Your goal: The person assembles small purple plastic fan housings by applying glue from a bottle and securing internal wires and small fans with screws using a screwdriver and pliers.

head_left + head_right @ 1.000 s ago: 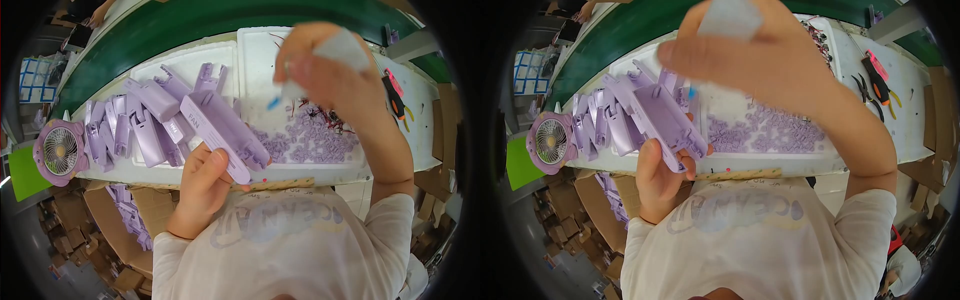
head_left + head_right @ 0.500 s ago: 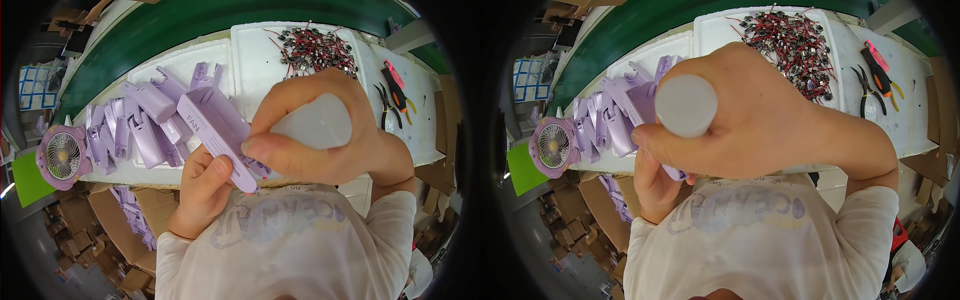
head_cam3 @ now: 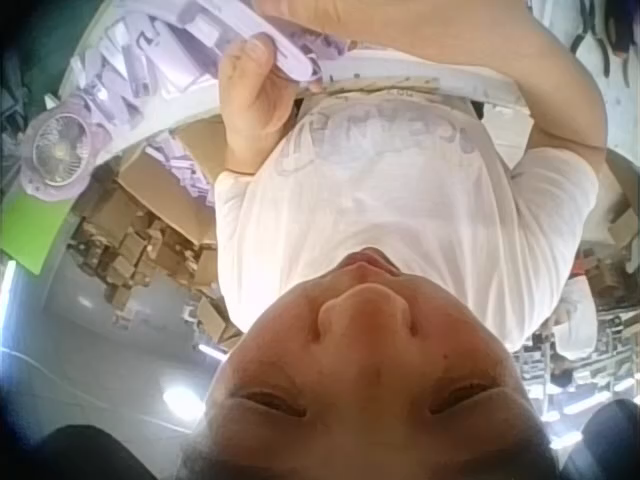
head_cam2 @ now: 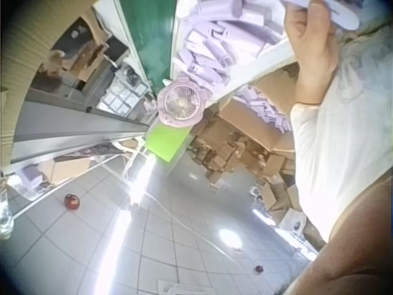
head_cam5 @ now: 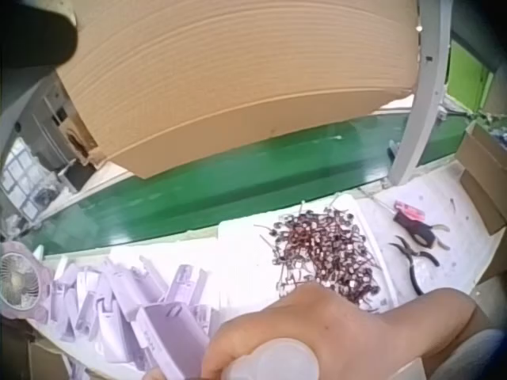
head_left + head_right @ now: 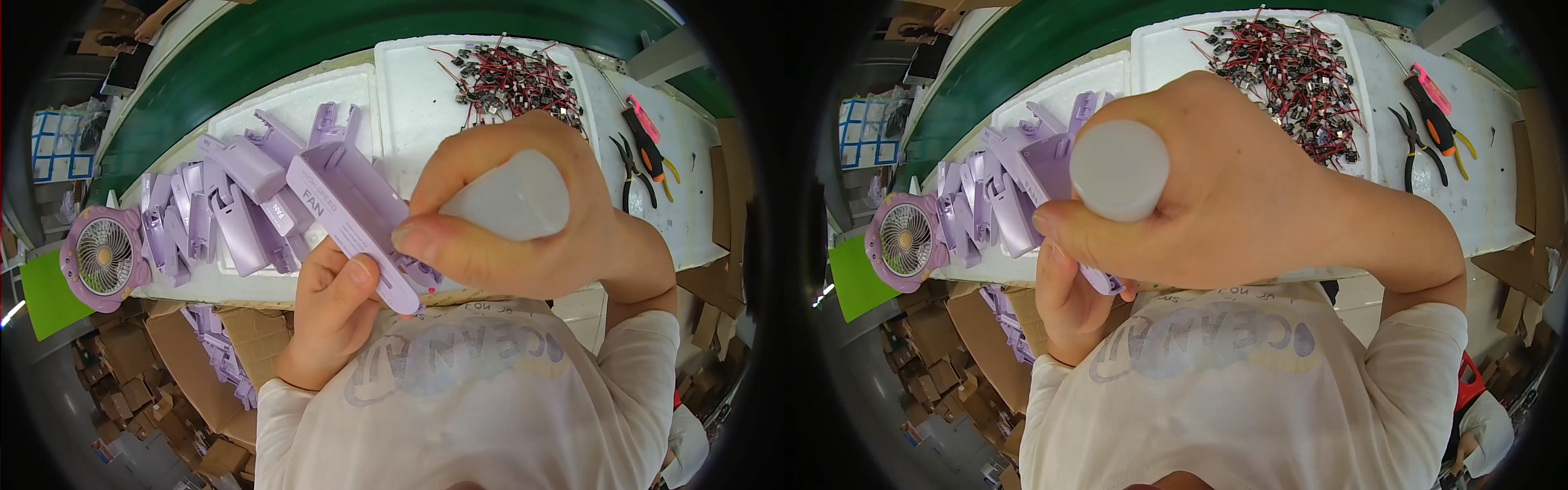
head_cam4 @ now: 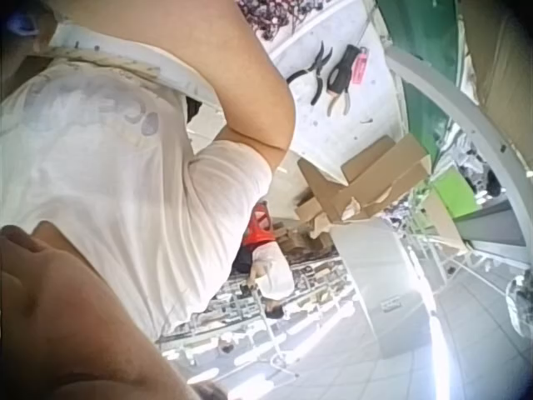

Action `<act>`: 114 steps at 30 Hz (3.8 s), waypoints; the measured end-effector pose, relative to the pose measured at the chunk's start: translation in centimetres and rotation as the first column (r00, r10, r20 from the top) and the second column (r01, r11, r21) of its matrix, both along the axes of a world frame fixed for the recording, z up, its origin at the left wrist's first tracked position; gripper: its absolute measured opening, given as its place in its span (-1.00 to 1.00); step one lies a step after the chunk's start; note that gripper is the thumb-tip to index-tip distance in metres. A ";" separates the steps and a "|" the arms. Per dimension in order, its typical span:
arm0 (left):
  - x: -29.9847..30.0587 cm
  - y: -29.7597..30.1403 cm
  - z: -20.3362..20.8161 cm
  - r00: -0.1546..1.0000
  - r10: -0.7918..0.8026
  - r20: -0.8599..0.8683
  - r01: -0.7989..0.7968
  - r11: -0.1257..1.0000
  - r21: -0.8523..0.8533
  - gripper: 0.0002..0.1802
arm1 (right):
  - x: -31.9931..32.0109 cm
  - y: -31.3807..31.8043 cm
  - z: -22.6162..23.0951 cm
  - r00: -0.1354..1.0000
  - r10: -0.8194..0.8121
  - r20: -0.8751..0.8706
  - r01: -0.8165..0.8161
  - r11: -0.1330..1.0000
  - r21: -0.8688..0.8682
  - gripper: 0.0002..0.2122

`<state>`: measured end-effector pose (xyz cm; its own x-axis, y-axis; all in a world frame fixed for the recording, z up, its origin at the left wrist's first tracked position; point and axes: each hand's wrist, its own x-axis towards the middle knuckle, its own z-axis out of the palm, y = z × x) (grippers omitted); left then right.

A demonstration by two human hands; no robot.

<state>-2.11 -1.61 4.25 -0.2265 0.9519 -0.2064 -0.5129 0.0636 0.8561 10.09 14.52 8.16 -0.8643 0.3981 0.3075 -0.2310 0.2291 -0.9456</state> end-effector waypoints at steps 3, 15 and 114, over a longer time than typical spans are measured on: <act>0.2 0.2 0.5 0.999 0.024 0.049 -0.024 1.000 -0.005 -0.46 | -0.1 0.1 0.0 1.000 0.001 0.007 -0.001 1.000 0.021 -0.93; 0.5 0.3 -0.1 0.985 0.143 0.096 -0.143 0.990 -0.002 -0.45 | 0.3 1.3 0.5 0.999 -0.023 0.039 0.020 0.997 0.068 -0.94; -0.6 0.3 -1.9 0.707 -0.117 0.697 0.071 0.993 0.095 -0.62 | 11.8 0.4 -3.0 0.932 -0.189 0.309 0.120 0.966 0.227 -0.60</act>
<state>-2.71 -1.30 2.33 0.0522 0.9754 -0.2143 -0.9604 0.1079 0.2571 21.91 14.88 5.16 -0.8628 0.4940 0.1073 0.1352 0.4300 -0.8927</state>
